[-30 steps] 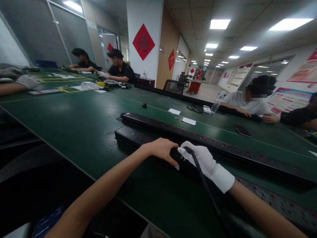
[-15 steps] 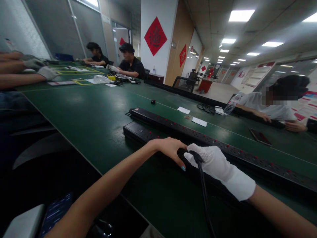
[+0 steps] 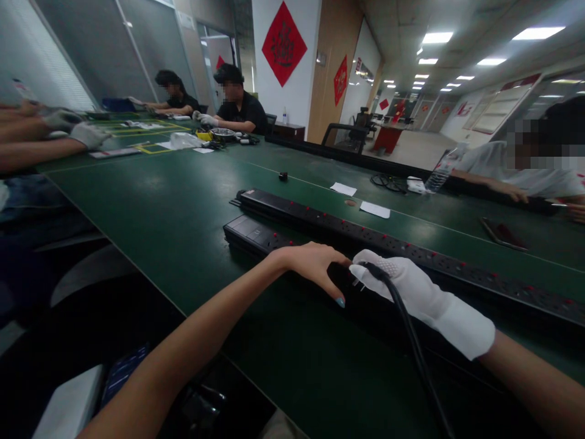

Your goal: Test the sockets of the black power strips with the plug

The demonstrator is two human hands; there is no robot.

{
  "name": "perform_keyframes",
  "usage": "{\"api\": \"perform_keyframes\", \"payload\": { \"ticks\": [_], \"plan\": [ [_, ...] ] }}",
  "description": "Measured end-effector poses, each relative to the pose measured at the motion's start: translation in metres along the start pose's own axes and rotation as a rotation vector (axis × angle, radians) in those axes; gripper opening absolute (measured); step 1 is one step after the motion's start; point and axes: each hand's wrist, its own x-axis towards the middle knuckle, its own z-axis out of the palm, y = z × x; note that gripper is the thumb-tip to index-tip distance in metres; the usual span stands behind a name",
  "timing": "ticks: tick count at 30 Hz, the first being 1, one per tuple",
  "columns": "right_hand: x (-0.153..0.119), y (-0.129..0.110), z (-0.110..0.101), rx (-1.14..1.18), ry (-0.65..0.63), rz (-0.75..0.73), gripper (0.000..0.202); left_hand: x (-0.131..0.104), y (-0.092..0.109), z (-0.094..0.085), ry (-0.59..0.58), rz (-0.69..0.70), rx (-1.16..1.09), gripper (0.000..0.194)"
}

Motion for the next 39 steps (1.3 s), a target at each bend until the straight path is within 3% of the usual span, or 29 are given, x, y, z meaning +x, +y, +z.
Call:
{"api": "perform_keyframes", "payload": {
  "ticks": [3, 6, 10, 18, 24, 31, 35, 39],
  "plan": [
    [-0.003, -0.008, 0.005, -0.208, 0.02, -0.097, 0.031, 0.0, 0.002, -0.001, -0.013, 0.0, -0.019, 0.06],
    [-0.007, -0.017, 0.008, -0.433, 0.046, -0.15, 0.036, -0.001, 0.004, -0.002, -0.02, -0.03, -0.033, 0.064],
    [-0.008, -0.027, 0.008, -0.518, 0.012, -0.135, 0.036, -0.001, 0.004, -0.002, -0.032, -0.027, -0.034, 0.065],
    [-0.005, -0.029, -0.002, -0.384, -0.116, -0.152, 0.031, 0.0, 0.007, -0.004, -0.053, -0.055, -0.063, 0.06],
    [-0.007, -0.008, 0.009, -0.034, -0.059, -0.222, 0.019, -0.003, 0.004, -0.005, -0.075, 0.007, -0.117, 0.055],
    [-0.008, -0.005, 0.012, 0.051, -0.017, -0.212, 0.018, -0.006, -0.005, -0.012, -0.109, 0.12, -0.432, 0.051],
    [-0.01, -0.004, 0.012, 0.058, -0.018, -0.188, 0.02, -0.005, -0.007, -0.012, -0.058, 0.112, -0.547, 0.049],
    [-0.012, -0.002, 0.013, 0.023, -0.023, -0.2, 0.026, -0.004, -0.01, -0.009, 0.071, 0.038, -0.627, 0.038]
  ]
}}
